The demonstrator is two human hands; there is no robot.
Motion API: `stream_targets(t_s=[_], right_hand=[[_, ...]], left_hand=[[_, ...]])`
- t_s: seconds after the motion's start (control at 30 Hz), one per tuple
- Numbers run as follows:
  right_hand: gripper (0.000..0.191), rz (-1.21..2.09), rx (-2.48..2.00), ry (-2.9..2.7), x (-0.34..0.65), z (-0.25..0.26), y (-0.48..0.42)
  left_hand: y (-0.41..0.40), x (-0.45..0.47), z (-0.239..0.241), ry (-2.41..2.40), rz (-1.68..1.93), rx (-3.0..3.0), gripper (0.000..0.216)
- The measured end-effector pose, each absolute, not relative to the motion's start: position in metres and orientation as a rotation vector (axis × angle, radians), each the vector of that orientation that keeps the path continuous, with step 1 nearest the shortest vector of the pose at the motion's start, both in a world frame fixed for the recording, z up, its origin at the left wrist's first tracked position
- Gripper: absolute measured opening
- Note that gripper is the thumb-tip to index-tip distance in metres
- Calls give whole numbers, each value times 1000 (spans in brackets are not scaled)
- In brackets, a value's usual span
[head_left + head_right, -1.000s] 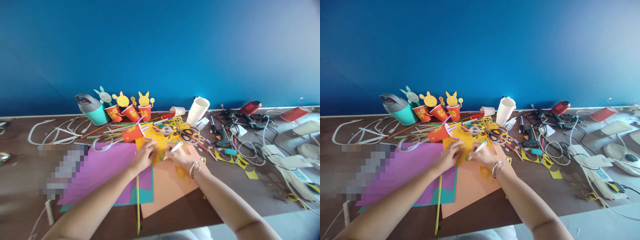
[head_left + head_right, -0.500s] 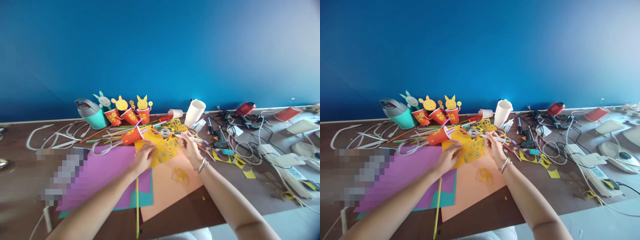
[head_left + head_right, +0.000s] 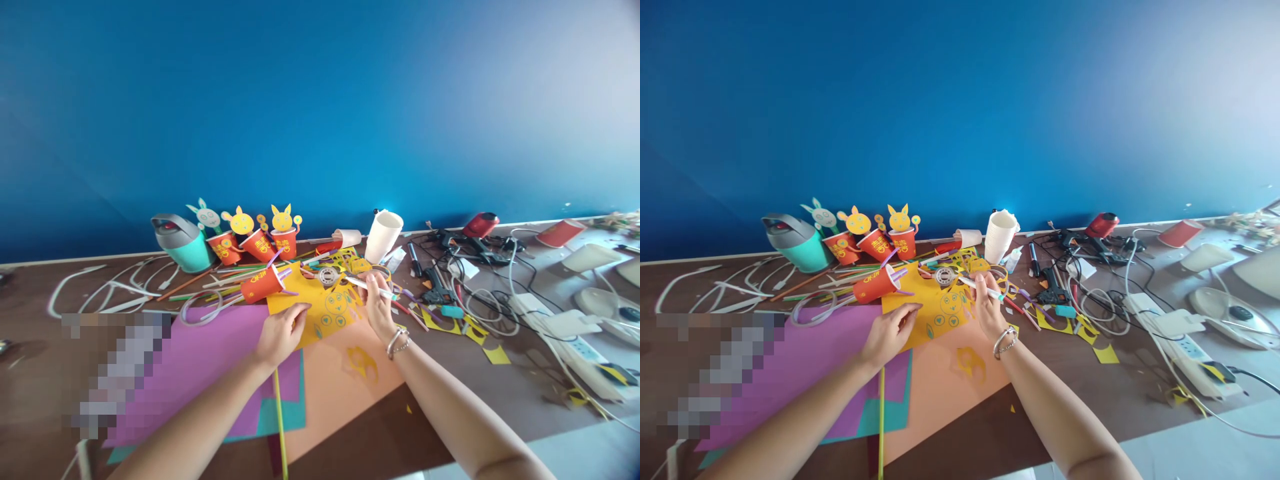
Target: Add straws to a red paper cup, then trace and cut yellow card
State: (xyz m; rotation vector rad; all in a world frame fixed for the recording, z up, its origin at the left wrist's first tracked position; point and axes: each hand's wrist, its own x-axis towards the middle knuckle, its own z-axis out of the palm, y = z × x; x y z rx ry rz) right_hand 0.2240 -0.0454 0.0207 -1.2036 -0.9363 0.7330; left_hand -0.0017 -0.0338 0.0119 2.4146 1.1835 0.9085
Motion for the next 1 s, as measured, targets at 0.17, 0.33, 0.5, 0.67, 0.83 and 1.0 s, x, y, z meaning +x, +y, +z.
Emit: stream_targets(t_s=[0.17,0.33,0.5,0.67,0.83,1.0], right_hand=[[33,739,-1193,-974,225,15,-45],[41,757,-1184,-908,225,15,-44],[32,901,-1246,-940,225,11,-41],[32,971,-1255,-955,224,7,-38],[34,1054,-1252,-1061,217,21,-44],[41,1128,-1269,-1132,216,19,-47]], left_hand=[[-34,-1,11,1169,893,2517,21],[-31,0,11,1069,935,2567,20],[-28,3,6,983,802,2699,28],[-32,5,11,1161,639,2762,32],[-37,5,17,1283,635,2799,35],[-39,5,10,936,512,2874,39]])
